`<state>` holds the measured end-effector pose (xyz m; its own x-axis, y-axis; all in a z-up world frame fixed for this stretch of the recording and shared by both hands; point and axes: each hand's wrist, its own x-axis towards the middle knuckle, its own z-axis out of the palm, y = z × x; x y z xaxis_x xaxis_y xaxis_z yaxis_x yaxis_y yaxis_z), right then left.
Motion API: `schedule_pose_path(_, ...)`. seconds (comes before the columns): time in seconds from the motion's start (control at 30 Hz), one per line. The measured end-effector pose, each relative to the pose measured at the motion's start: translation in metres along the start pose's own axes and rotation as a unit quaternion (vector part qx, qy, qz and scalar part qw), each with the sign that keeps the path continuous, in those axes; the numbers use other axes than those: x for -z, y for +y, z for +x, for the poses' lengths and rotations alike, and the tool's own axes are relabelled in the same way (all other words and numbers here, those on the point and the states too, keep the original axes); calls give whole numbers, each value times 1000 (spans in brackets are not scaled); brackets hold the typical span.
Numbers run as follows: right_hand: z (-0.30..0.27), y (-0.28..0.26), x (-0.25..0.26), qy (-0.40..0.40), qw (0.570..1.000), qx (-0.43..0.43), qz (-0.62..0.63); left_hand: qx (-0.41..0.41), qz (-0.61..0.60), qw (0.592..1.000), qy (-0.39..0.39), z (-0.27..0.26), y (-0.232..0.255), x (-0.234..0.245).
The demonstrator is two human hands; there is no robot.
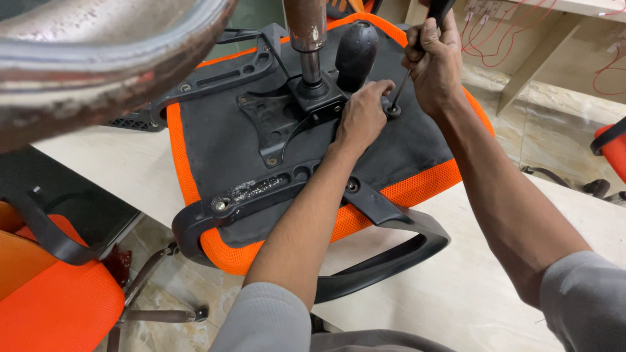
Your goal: The person assembles an office chair by attaching armrests to the seat base using a screwdriver. They position each armrest, insert screws, and tighten them while the chair remains upside down on a workbench.
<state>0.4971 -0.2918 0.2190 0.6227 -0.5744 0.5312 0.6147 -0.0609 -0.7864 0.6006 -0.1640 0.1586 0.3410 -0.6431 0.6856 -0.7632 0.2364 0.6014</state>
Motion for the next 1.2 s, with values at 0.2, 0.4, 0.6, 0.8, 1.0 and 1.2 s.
schedule_pose_path(0.2, -4, -3, -7, -25, 999, -9, -28, 15, -16, 1000, -10, 1, -5, -6)
schedule_pose_path(0.4, -6, -7, -18, -45, 998, -21, -39, 28, -27, 999, -26, 0, -7, -8)
schedule_pose_path(0.6, -1, 9, -28, 5, 988, 40, -146, 11, -110, 992, -57, 3, 2, -3)
schedule_pose_path(0.8, -1, 10, -34, -35, 980, 62, -186, 84, -33, 995, -50, 5, 17, 1)
schedule_pose_path(1.0, 24, 11, -38, 152, 960, 112, -208, 86, 3, 995, -51, 7, 13, -11)
schedule_pose_path(1.2, 49, 31, -38, 249, 899, 187, -307, 77, 29, 996, -22, 7, 11, -12)
